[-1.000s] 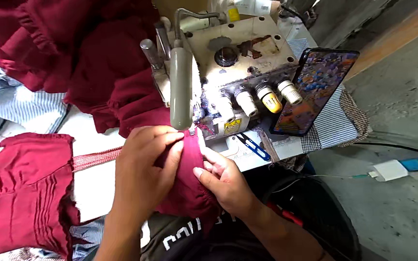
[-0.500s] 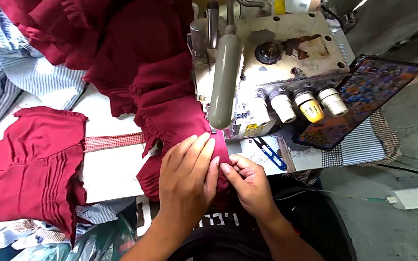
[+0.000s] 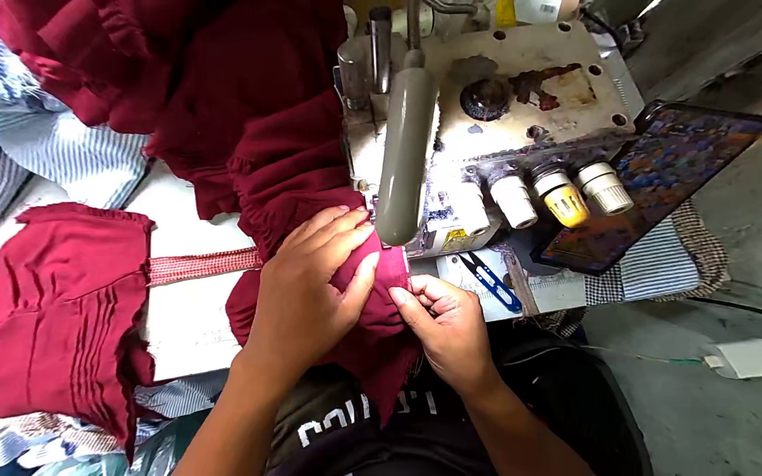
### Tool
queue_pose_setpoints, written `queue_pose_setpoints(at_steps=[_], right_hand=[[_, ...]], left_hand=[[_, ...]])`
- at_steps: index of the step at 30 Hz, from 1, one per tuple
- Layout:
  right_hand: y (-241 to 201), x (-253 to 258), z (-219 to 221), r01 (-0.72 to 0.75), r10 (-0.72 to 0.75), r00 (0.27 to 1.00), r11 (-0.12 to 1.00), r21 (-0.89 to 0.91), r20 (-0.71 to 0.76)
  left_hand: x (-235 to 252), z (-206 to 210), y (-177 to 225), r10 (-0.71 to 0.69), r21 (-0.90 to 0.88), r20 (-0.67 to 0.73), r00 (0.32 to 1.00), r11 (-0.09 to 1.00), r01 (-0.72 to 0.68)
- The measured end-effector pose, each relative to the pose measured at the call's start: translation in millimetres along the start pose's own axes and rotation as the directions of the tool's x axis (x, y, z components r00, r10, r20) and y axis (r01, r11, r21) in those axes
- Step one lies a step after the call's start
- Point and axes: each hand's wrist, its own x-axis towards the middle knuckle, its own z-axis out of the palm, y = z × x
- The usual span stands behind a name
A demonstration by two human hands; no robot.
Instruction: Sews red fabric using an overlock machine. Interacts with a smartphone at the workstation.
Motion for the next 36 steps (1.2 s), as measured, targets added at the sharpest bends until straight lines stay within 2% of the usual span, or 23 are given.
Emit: queue_pose_setpoints(at_steps=[7,10,12,14,16,18,20,24,27,30,32,34,36], right_hand=[[14,-4,6,0.089,-0.104,0.990,0.987,-0.136,-0.100],[29,-7,1,0.140,-0.157,0.985,0.972,-0.190,-0.077],[30,-12,-6,0.179,-0.198,0.979,0.949,-0.259,-0.047],[26,-21,-10,0.153,-0.175,0.983,0.939,-0.307,-0.046],[14,-31,-9,0.097,-0.110,0.993,0.962,-0.253,-0.036],[-1,-39,-4,0.116,-0.116,0.993,0.979,-0.170,0.011],[-12,-40,0,0.211,-0.197,0.976,0.961,-0.177,0.093],[-33,-30,-12,0.366,-0.219,0.916,0.801,-0.473,0.337],[-45,-16,-13,0.480,-0.304,0.876,0.617,-0.624,0.373],[-64,7,-10,0.565,-0.420,0.824,0.562,-0.605,0.379],[-77,23,-11,0.615,-0.477,0.787,0.557,-0.558,0.391],[-82,34,-14,0.646,-0.526,0.760,0.547,-0.532,0.382],[-80,34,-20,0.674,-0.559,0.735,0.536,-0.509,0.384]], left_hand=[[14,0,-10,0.042,-0.030,-0.025,0.999,0.999,-0.042],[2,7,-6,0.066,0.044,-0.163,0.984,0.997,-0.060],[-27,10,7,0.074,0.063,-0.313,0.947,0.996,-0.057],[-71,18,29,-0.004,-0.047,-0.315,0.949,0.999,-0.011],[-111,40,49,-0.123,-0.164,-0.183,0.975,0.982,0.094],[-137,66,56,-0.228,-0.157,-0.135,0.964,0.966,0.206],[-147,66,52,-0.264,-0.102,-0.180,0.948,0.963,0.249],[-140,0,31,-0.162,-0.182,-0.182,0.970,0.975,0.129],[-124,-39,32,-0.086,-0.236,-0.226,0.970,0.971,0.031],[-98,-39,44,-0.010,-0.255,-0.330,0.944,0.964,-0.079],[-75,-25,45,-0.023,-0.243,-0.331,0.943,0.968,-0.062],[-51,-9,41,-0.053,-0.110,-0.290,0.956,0.994,0.022],[-38,-2,31,-0.006,0.121,-0.332,0.943,0.991,0.049]])
